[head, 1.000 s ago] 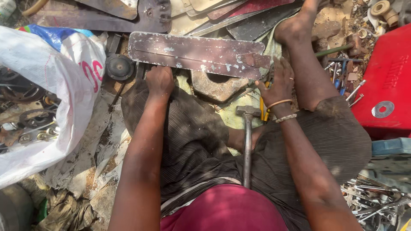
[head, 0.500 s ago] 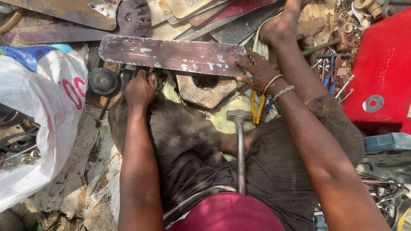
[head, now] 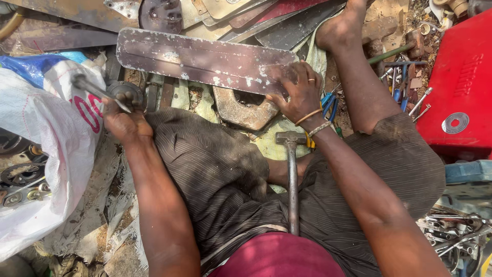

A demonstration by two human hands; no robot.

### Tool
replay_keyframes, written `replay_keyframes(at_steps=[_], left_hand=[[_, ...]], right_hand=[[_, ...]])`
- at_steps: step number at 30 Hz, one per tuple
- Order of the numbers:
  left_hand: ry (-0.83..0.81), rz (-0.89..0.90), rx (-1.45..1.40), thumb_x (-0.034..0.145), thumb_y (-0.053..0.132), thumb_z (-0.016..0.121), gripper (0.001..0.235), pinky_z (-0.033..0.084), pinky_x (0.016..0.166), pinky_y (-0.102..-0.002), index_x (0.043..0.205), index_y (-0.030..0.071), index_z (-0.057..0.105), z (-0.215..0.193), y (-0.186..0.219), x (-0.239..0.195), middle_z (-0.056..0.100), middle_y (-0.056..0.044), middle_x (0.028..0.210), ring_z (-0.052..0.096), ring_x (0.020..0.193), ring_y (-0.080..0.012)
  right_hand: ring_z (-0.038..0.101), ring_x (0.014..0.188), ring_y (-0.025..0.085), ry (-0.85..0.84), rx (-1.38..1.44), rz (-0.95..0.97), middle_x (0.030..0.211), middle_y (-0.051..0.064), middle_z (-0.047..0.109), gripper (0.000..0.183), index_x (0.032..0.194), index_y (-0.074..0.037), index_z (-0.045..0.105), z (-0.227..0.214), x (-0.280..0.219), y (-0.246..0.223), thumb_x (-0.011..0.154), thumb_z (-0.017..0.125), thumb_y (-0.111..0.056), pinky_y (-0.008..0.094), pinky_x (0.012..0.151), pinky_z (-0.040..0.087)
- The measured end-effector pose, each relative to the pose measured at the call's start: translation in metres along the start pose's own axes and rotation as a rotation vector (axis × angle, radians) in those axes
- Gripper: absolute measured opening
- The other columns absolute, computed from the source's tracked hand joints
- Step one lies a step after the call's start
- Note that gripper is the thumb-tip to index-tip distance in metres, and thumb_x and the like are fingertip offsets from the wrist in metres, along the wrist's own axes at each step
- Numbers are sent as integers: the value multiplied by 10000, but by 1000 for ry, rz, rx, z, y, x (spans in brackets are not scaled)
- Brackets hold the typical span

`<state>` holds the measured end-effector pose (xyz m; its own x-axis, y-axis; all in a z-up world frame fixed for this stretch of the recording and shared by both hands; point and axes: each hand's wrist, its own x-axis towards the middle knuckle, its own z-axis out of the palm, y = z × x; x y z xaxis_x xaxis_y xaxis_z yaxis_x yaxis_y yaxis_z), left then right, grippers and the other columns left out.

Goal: The person sits on the ground and uses a hammer and chisel to shape and separate metal pieces. They repeatedly strike the metal on an anvil, flip the pieces, and separate smaller fragments from larger sheets.

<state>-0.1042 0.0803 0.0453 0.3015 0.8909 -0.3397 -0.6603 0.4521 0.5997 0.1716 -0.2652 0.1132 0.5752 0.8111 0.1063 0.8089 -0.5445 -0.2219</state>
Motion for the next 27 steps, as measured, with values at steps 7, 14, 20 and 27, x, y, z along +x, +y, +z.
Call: replay_keyframes(at_steps=[7, 14, 20, 27], left_hand=[[-314, 83, 138, 1017, 215, 744, 420, 596, 939, -393, 1328, 122, 478, 49, 7, -30, 712, -91, 1119, 704, 1085, -244], [-761, -68, 446, 1049, 188, 781, 445, 532, 1229, -468, 1385, 84, 508, 135, -48, -46, 732, -140, 1253, 688, 1286, -293], [-821, -110, 635, 1004, 384, 678, 500, 628, 1006, -505, 1406, 114, 552, 181, -151, -52, 787, -131, 1192, 756, 1119, -256], [-955, -119, 995, 1019, 526, 521, 559, 540, 989, -567, 1482, 214, 495, 176, -191, -49, 749, -82, 1237, 801, 949, -270]], right_hand=[[37, 1570, 390, -361, -47, 24, 1707, 56, 196, 799, 1581, -347, 351, 32, 66, -14, 907, 569, -716, 694, 1190, 40], [60, 1558, 378, -329, -60, -12, 1696, 54, 203, 814, 1582, -333, 356, 40, 58, -8, 889, 604, -681, 679, 1203, 47], [235, 1516, 422, -23, 31, 155, 1628, 210, 334, 877, 1579, -68, 368, -2, 20, -29, 926, 687, -558, 599, 1234, 153], [705, 1099, 358, -596, 223, 751, 1359, 250, 538, 734, 1442, -88, 497, -50, -146, -88, 873, 752, -477, 427, 871, 632]])
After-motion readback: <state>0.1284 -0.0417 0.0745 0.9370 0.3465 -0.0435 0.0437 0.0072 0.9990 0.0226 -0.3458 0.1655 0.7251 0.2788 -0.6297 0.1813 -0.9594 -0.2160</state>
